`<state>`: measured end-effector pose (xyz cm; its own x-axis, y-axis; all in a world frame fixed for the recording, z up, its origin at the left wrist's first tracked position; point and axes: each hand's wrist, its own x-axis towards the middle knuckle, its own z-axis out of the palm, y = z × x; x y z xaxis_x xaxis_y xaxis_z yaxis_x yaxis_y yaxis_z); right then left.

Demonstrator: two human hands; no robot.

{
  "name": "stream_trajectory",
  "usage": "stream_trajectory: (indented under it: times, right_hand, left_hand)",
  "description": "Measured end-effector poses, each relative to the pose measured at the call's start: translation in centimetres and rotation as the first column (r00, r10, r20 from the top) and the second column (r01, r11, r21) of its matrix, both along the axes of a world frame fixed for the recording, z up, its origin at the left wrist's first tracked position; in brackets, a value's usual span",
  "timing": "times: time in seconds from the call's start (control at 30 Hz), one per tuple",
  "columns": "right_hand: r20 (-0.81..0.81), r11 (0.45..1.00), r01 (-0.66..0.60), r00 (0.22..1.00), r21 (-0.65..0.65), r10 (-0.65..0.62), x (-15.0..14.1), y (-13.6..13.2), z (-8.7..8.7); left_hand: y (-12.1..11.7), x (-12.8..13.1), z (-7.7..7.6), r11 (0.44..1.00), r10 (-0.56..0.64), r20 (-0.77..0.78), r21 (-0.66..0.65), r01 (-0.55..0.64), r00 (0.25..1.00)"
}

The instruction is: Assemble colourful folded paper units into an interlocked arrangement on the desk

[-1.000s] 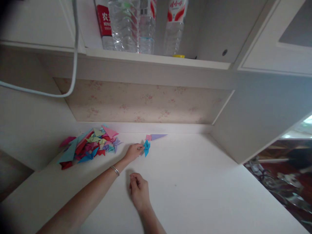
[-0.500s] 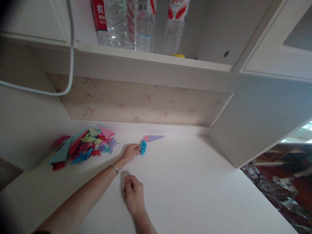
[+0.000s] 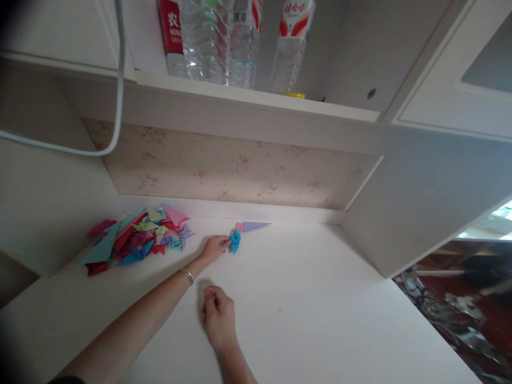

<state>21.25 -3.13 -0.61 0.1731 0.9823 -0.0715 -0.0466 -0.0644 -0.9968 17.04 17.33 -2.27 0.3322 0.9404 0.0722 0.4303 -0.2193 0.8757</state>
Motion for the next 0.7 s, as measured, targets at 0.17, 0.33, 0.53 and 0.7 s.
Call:
stream_trajectory:
  times: [0.17,0.33,0.53,0.7]
  right_hand:
    - [-0.005,1.000,-0.006,1.000,0.009,0.006,0.0,0.1,-0.3]
    - [0.027,1.000,-0.016,1.000,0.020,0.015,0.1,0.1,-0.1]
    - [0.139,0.998,-0.058,0.989,0.021,0.054,-0.1,-0.3,-0.6]
    - [0.220,0.987,-0.162,0.963,0.023,0.153,-2.0,2.4,0.1]
  left_hand:
    - [-0.8,-0.5,0.6,0.999,0.013,0.073,-0.046,-0.009,0.997]
    - [-4.3,-3.4,1.3,0.995,0.075,0.133,-0.071,-0.065,0.988]
    - [-11.9,-10.4,1.9,0.973,0.185,0.231,-0.177,-0.146,0.955]
    - [-15.6,-15.2,2.3,0.923,0.289,0.227,-0.324,-0.208,0.930]
